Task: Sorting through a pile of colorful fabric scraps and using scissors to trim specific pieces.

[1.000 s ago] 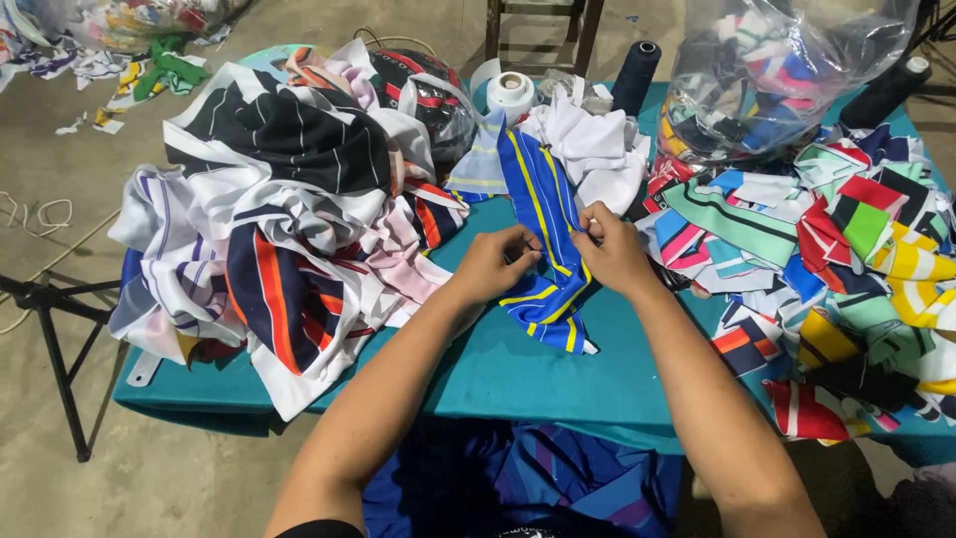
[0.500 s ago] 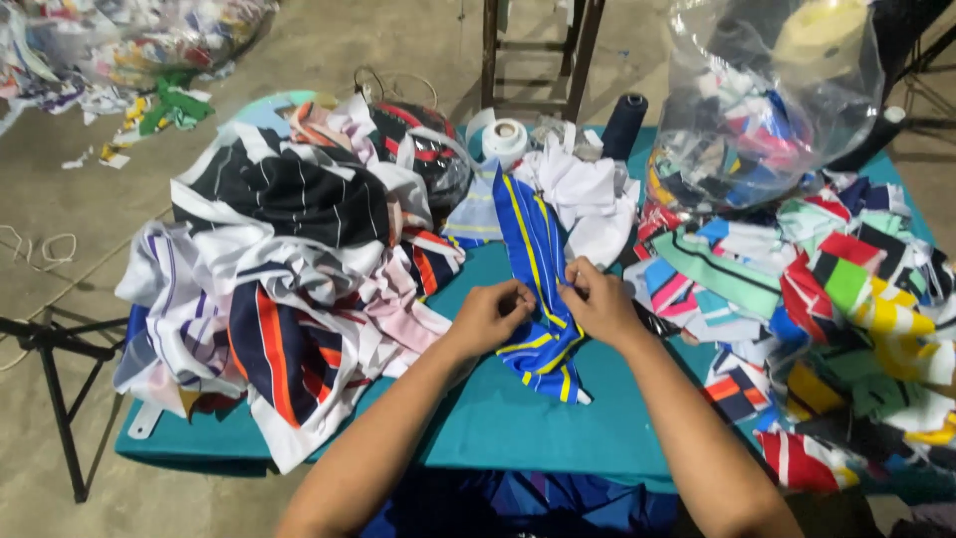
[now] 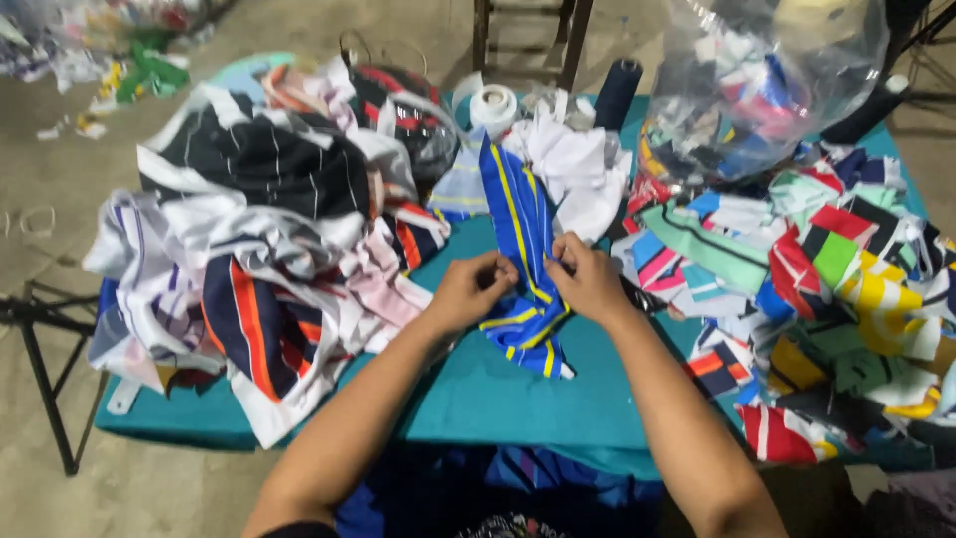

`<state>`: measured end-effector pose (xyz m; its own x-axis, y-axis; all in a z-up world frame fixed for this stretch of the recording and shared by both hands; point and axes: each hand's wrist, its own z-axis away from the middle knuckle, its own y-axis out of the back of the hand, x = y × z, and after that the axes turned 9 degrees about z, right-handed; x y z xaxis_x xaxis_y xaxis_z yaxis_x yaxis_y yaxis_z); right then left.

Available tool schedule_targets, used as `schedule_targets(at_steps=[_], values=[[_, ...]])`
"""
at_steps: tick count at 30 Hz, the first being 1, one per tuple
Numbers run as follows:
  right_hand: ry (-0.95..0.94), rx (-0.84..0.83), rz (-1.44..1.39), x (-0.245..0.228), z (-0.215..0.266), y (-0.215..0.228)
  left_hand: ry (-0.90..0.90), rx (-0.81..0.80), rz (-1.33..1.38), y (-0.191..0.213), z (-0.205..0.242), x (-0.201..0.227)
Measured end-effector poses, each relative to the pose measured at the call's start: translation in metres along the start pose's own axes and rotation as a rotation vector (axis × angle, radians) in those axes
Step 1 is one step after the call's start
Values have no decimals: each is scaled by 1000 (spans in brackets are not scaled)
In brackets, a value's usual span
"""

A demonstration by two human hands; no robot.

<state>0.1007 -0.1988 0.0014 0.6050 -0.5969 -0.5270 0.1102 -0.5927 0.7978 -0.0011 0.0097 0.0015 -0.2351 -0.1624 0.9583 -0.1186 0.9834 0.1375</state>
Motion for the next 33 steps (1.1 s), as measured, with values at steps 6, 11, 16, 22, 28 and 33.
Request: schedule_targets(at_steps=[6, 11, 16, 22, 28, 33], values=[[-3, -6, -69, -3, 0, 2, 47, 32, 63, 0, 1, 8], [30, -22, -65, -6, -3, 4, 11, -9, 42, 2, -1, 10], [27, 5, -40, -2, -9, 3, -22, -35, 10, 6, -9, 13], [58, 7, -69, -11, 0, 4, -73, -76, -41, -2, 1, 4], [13, 125, -134, -2, 4, -2, -123, -96, -40, -9, 6, 34], [56, 44, -242, -22, 3, -6, -103, -55, -151, -12, 5, 8]])
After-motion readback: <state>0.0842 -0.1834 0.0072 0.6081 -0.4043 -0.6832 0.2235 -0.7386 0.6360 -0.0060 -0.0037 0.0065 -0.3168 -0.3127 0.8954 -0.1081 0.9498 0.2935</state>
